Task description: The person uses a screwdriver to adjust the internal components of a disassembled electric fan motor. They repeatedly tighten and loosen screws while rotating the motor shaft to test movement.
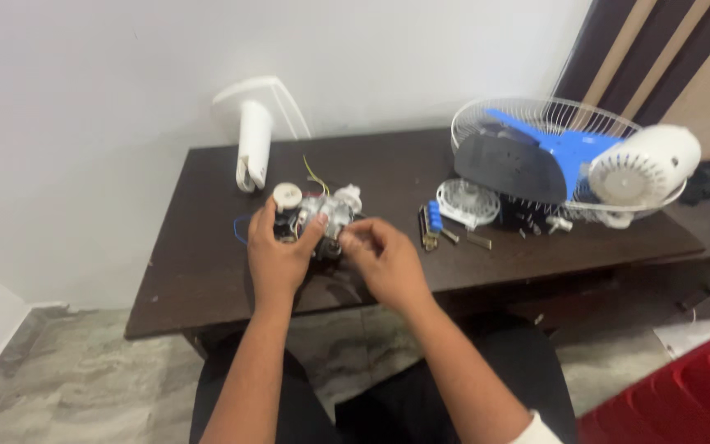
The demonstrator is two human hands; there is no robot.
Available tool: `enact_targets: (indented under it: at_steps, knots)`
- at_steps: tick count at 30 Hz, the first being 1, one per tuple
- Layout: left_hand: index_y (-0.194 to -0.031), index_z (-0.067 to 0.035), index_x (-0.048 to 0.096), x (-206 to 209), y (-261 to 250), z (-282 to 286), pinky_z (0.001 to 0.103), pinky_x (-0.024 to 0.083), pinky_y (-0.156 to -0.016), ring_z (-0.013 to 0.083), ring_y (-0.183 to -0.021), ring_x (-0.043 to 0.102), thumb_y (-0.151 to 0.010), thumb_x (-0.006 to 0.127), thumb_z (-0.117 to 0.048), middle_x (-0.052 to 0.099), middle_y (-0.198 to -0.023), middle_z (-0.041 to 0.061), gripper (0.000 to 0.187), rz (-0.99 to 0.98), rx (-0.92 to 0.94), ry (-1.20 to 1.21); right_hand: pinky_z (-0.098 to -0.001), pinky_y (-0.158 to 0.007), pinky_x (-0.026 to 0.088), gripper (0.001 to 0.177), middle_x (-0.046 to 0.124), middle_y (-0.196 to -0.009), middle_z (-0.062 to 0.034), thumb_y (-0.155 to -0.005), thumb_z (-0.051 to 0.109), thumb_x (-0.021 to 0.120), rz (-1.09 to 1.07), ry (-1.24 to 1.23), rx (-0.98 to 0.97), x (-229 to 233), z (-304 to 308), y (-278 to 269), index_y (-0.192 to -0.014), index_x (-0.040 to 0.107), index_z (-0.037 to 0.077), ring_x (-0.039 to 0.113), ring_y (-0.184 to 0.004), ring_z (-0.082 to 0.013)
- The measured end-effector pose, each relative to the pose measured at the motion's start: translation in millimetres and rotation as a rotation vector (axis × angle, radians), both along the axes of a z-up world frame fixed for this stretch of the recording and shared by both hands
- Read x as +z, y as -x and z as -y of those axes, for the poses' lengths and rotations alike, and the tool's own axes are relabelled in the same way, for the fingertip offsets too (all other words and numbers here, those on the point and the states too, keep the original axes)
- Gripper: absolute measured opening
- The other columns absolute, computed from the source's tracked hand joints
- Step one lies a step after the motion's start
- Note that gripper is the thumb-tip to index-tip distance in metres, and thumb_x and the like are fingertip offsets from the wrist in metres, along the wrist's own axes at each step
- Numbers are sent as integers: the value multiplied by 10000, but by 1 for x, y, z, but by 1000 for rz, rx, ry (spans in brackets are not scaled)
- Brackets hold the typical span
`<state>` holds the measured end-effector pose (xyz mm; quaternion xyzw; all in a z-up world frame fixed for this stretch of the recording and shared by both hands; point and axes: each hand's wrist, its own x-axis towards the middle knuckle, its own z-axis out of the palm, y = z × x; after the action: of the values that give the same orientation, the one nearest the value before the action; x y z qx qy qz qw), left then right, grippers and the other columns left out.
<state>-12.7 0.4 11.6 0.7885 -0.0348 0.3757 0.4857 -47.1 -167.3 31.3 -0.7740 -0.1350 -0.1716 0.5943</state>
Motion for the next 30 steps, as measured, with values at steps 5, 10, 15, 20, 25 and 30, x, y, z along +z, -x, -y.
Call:
enact_targets:
  at_steps: [5,10,15,20,25,30]
  knots:
    - [-1287,-56,646,1,1,-2,430,527,-959,318,-1126,661,-769,844,-460,664,-1214,163,685,-54,-46,40,-270,-401,222,168,396,-572,58,-903,182,662,-649,-374,106,-4,7,-17,-835,683,30,315,-458,-72]
    - [-1324,-50,629,-4,-2,-1,437,515,-965,337,-1167,637,-782,852,-442,644,-1252,175,706,1,-23,18,-245,-410,205,88,416,-597,82,-875,91,698,-687,-545,290,-11,13,-26,-810,649,57,299,-476,-46]
    - [-1324,-45,626,-1,1,-1,443,510,-972,346,-1163,640,-786,844,-442,644,-1252,187,703,4,-44,13,-273,-441,279,55,535,-626,36,-901,102,699,-485,-370,204,-11,5,-18,-874,683,56,395,-493,-95]
    - [-1279,-43,645,1,0,1,449,510,-953,363,-1139,642,-764,849,-440,657,-1228,200,682,-7,-11,15,-375,-711,524,80,653,-883,-86,-826,53,685,447,436,26,-10,3,4,-899,697,85,675,-832,-276]
    - [-1279,-16,638,-9,0,4,445,521,-947,364,-1132,650,-748,856,-460,663,-1228,205,725,1,-37,4,-411,-724,523,119,647,-947,-93,-841,16,650,369,444,8,-22,-5,15,-924,710,77,664,-841,-304]
    - [-1330,25,602,3,-1,2,452,515,-974,386,-1164,633,-771,869,-469,633,-1275,244,793,81,-17,-51,-366,-685,534,140,654,-847,-89,-836,19,640,114,320,-145,-21,-1,25,-912,739,81,672,-735,-254]
